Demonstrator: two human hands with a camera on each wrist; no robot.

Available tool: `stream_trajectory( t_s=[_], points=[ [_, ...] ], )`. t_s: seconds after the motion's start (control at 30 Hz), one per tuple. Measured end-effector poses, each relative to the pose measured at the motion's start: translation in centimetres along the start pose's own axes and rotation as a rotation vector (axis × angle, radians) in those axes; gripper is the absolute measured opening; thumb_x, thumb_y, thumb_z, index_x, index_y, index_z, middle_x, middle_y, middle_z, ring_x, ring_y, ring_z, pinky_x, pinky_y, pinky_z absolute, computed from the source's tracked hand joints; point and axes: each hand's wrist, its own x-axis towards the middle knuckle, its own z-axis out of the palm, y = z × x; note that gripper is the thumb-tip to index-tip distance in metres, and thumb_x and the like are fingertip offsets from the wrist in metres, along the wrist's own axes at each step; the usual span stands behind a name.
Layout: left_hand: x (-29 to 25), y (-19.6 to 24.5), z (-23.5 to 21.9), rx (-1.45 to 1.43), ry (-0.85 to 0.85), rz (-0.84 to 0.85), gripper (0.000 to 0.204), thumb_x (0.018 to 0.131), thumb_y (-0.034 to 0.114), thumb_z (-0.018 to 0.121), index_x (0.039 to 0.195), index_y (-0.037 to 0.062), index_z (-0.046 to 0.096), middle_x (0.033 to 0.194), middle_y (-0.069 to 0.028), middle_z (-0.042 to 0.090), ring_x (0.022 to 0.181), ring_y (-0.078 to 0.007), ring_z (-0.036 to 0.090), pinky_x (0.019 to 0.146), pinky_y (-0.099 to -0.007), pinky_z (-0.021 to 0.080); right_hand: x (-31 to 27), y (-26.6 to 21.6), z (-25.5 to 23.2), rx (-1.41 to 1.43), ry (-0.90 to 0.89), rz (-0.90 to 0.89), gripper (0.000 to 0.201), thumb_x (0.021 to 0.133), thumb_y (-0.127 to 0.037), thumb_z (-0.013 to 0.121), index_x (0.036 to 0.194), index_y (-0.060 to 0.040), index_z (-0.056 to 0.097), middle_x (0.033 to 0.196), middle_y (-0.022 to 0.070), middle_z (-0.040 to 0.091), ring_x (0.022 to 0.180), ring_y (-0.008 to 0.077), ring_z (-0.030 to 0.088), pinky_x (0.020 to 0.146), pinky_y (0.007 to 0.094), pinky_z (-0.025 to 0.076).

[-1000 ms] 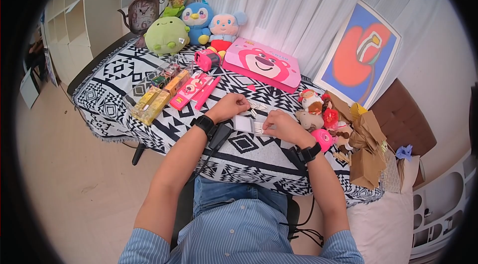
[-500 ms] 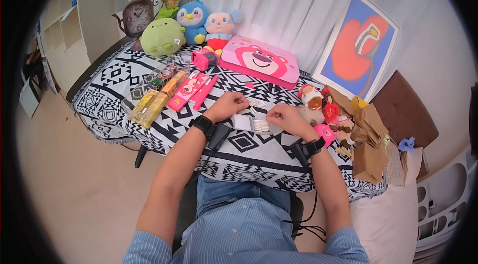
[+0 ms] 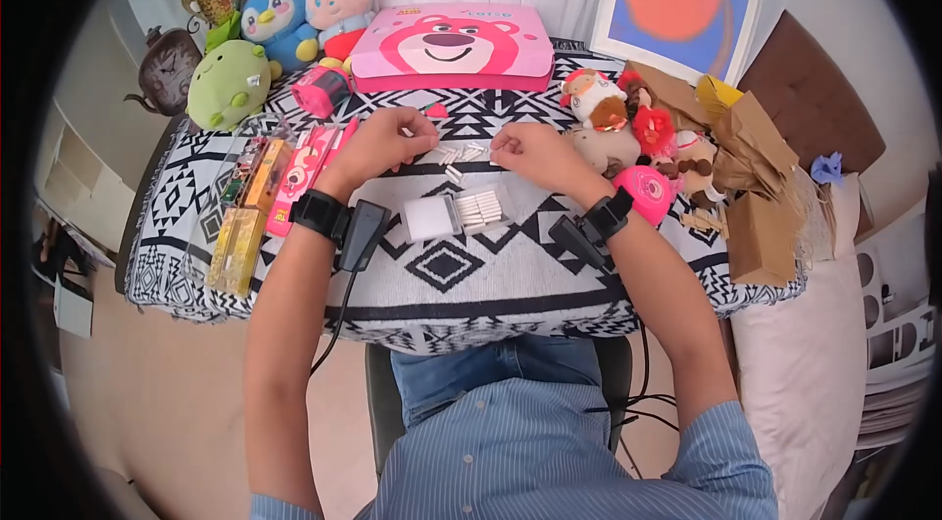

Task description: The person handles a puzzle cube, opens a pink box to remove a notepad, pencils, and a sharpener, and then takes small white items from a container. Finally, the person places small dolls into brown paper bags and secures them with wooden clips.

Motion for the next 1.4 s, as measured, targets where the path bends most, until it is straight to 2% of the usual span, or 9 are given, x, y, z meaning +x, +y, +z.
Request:
stream_trajectory(
  t_s=[0.07,0.13,0.27,0.47,0.6,0.8,1.1,1.3,1.4],
  points=[
    [0.8,-0.7,0.1,0.062,-0.023,-0.048,0.013,0.082,0.014,0.068,0.091,0.0050,0.066,0.072,0.0011,0.060,0.059,-0.0049,0.052,0.052,-0.0206,0.041,0.1,-0.1,0.0,0.028,-0.016,0.020,0.023,0.082,-0.016,0.066,0.097,0.0009,0.064,0.077,0.0075,0.064,0.070,0.0153,0.060,0.067,0.0287,0.049],
    [2.2,-3.7,0.4,0.211,0.017,0.255,0.014,0.080,0.011,0.070,0.091,0.0050,0.066,0.079,-0.0007,0.062,0.068,-0.0081,0.055,0.061,-0.0225,0.044,0.4,-0.3,0.0,0.032,-0.019,0.059,0.023,0.079,-0.016,0.068,0.094,0.0007,0.064,0.076,0.0122,0.066,0.071,0.0219,0.065,0.066,0.0321,0.050],
    [1.8,-2.6,1.0,0.246,0.024,0.215,0.022,0.071,0.011,0.076,0.088,0.0021,0.064,0.083,-0.0083,0.061,0.076,-0.0197,0.060,0.069,-0.0307,0.048,0.8,-0.1,0.3,0.084,-0.059,0.055,0.024,0.076,-0.012,0.071,0.095,0.0008,0.064,0.070,0.0094,0.062,0.063,0.0202,0.060,0.061,0.0323,0.047],
    [1.8,-3.8,1.5,0.170,0.041,0.251,0.022,0.074,0.011,0.076,0.091,0.0034,0.065,0.082,-0.0024,0.053,0.064,-0.0109,0.046,0.057,-0.0250,0.041,0.5,-0.5,0.9,0.142,-0.016,0.077,0.020,0.074,-0.008,0.071,0.090,-0.0005,0.062,0.067,0.0077,0.058,0.060,0.0200,0.056,0.057,0.0330,0.045],
    [1.3,-3.7,2.4,0.063,0.094,0.128,0.010,0.077,0.005,0.071,0.085,0.0028,0.066,0.071,-0.0003,0.052,0.059,-0.0087,0.044,0.054,-0.0239,0.038,0.3,-0.9,0.9,0.149,0.049,0.138,0.016,0.078,-0.009,0.070,0.086,0.0002,0.061,0.070,0.0089,0.059,0.060,0.0209,0.057,0.057,0.0335,0.046],
    [1.1,-3.3,2.2,0.133,0.115,0.169,0.014,0.076,0.004,0.073,0.087,0.0027,0.066,0.074,-0.0030,0.051,0.058,-0.0115,0.046,0.052,-0.0261,0.038,-0.2,-1.3,0.9,0.177,0.082,0.124,0.011,0.082,-0.008,0.065,0.088,-0.0005,0.061,0.077,0.0092,0.057,0.064,0.0199,0.057,0.058,0.0300,0.046],
    [1.1,-2.2,2.6,0.034,0.110,0.162,0.015,0.076,0.002,0.073,0.087,0.0028,0.064,0.085,-0.0031,0.055,0.060,-0.0104,0.048,0.052,-0.0231,0.038,-0.3,-1.4,1.1,0.166,0.041,0.069,0.035,0.080,-0.014,0.069,0.114,-0.0138,0.063,0.086,0.0054,0.054,0.068,0.0214,0.057,0.059,0.0301,0.047],
    [1.9,-1.6,2.8,0.144,0.069,0.227,0.039,0.066,0.015,0.083,0.101,0.0086,0.068,0.089,-0.0047,0.056,0.074,-0.0163,0.058,0.062,-0.0269,0.048,0.1,-1.5,1.3,0.068,0.066,0.045,0.029,0.081,-0.014,0.068,0.110,-0.0157,0.065,0.085,0.0039,0.054,0.067,0.0208,0.058,0.058,0.0324,0.047],
    [2.1,-2.0,3.1,0.170,0.055,0.234,0.035,0.066,0.014,0.083,0.098,0.0094,0.070,0.087,-0.0050,0.055,0.073,-0.0170,0.057,0.062,-0.0270,0.048,0.4,-1.4,1.6,0.057,0.093,0.084,0.024,0.081,-0.013,0.068,0.105,-0.0148,0.066,0.083,0.0037,0.054,0.065,0.0213,0.059,0.056,0.0325,0.047]
  ],
)
